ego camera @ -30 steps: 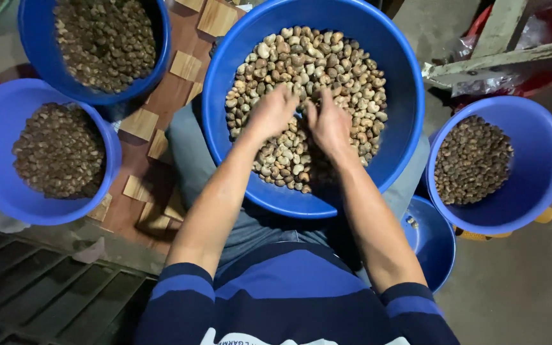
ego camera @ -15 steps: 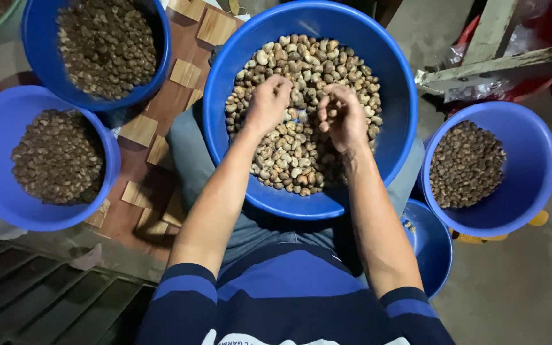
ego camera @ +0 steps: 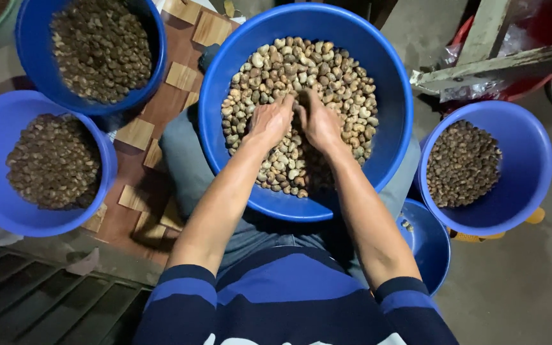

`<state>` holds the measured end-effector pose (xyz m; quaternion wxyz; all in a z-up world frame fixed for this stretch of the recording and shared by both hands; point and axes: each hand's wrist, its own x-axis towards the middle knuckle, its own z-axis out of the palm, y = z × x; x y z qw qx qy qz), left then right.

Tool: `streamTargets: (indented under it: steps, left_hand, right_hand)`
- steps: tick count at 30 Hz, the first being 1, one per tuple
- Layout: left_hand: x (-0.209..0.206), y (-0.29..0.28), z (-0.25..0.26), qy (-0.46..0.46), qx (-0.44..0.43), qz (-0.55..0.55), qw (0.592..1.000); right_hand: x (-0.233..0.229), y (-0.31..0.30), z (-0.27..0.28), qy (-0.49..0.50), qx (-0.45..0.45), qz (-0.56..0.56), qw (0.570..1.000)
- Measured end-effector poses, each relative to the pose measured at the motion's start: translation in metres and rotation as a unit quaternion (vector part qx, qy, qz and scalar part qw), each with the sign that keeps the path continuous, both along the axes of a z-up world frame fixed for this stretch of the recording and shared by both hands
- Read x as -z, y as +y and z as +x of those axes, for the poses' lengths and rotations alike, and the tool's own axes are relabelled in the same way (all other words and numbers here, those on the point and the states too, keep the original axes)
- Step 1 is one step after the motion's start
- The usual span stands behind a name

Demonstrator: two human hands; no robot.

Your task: Manually sorting nuts from a large central bowl into several smaller surrounding bowls based on visual inspection.

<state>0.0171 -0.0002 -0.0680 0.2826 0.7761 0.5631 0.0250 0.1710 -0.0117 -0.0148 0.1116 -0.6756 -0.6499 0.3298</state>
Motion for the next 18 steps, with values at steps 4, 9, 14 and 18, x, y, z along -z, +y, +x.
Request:
streamTargets:
  steps: [4,9,14,18]
  left_hand:
    - [0.009,0.004,-0.003,-0.028,-0.03,-0.018,0.999]
    - [-0.055,0.013,-0.006,-0.212,-0.165,-0.07,0.961]
    - [-0.065,0.028,-0.018,-0.643,-0.279,-0.185,0.689]
    - [-0.087,0.019,-0.028,-0.701,-0.28,-0.184,0.63]
  right_hand:
    - [0.018,-0.003,0.002,-0.031,-0.017,0.035,0.999]
    - [-0.009,0.005,0.017,0.443,0.253,-0.046,0.859]
    - [-0.03,0.008,0.019,0.568,0.332,-0.095,0.747]
    - [-0.007,0.0,0.006,0.479,0.272,-0.023,0.834]
